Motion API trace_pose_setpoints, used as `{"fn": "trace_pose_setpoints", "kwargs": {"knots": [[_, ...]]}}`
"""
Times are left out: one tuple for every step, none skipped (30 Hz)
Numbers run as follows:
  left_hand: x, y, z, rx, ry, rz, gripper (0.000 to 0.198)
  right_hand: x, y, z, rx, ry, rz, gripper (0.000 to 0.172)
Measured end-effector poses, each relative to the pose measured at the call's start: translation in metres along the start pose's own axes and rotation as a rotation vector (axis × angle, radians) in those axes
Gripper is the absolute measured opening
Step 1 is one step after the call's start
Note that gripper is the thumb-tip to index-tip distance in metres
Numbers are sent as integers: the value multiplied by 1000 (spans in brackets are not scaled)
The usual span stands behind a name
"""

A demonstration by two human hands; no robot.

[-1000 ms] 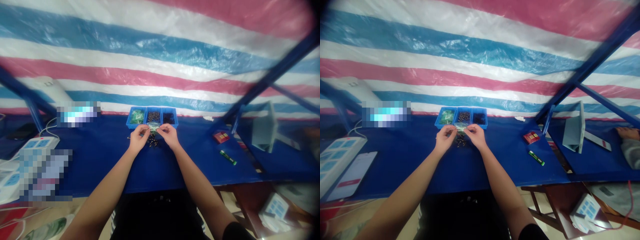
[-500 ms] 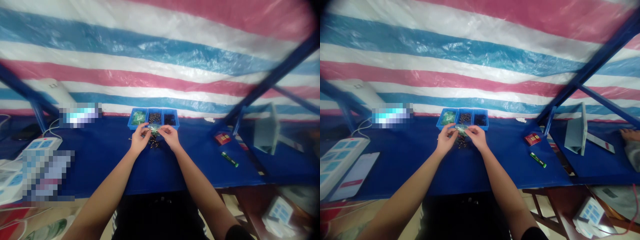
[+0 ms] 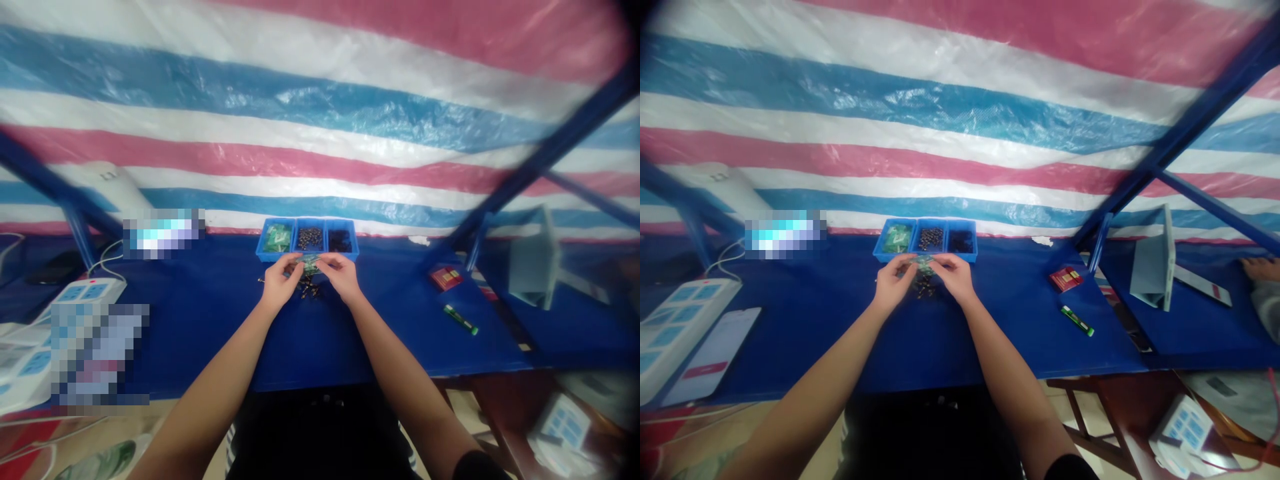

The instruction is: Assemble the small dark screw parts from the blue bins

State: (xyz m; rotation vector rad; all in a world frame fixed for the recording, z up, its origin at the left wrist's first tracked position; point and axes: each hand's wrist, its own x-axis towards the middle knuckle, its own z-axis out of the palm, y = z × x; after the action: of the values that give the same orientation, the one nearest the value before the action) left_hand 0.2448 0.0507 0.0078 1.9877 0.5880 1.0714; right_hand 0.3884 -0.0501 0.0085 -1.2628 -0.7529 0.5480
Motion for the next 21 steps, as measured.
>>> {"fn": "trace_pose_setpoints", "kwargs": {"knots": [[0,0,0,2,1,-1,29,0,-1,0,3,8,8,30],[0,-1,1,2,0,-2,29,0,-2,0,7,18,21,32],[1,0,1,1,-3,0,29,-1,-3,0,11,29,36,35],[1,0,1,-1,-9,2,29,-1,-4,0,15,39,52,37],[1,1,2,-2,-16,5,29,-1,-5,-1,20,51,65,39],[1,1,2,-4,-23,9,28,-1,-6,-1,26,61,75,41],[1,2,2,-5,-29,13,27,-2,-7,-1,35,69,81,42],[1,2,3,-5,-35,15,26,-2,-8,-1,45,74,83,43],[1,2,3,-6,-42,17,25,-2,-9,-1,55,75,83,43],[1,2,3,-6,-50,18,25,-2,-9,-1,63,75,82,44],[0,2,4,-6,-59,18,24,-2,-9,-1,69,73,83,44],[0,2,4,-7,-70,17,24,-2,-9,-1,75,70,83,44],[0,1,5,-10,-79,15,24,-1,-9,-1,82,67,84,44],[0,0,5,-16,-85,13,24,-1,-8,-1,89,63,85,45],[0,0,5,-21,-88,13,24,-1,-8,-1,96,57,88,45],[0,-1,5,-26,-90,15,23,-1,-8,-1,99,53,91,46],[0,-1,5,-29,-90,22,21,-1,-8,0,100,49,95,47],[1,-1,5,-27,-89,36,19,-1,-9,0,97,48,100,48],[2,-1,4,-25,-86,54,18,-2,-10,0,91,48,104,48],[2,-1,4,-26,-73,71,18,-2,-11,1,85,48,107,48],[3,0,3,-25,-56,81,18,-2,-12,1,79,48,109,48]]}}
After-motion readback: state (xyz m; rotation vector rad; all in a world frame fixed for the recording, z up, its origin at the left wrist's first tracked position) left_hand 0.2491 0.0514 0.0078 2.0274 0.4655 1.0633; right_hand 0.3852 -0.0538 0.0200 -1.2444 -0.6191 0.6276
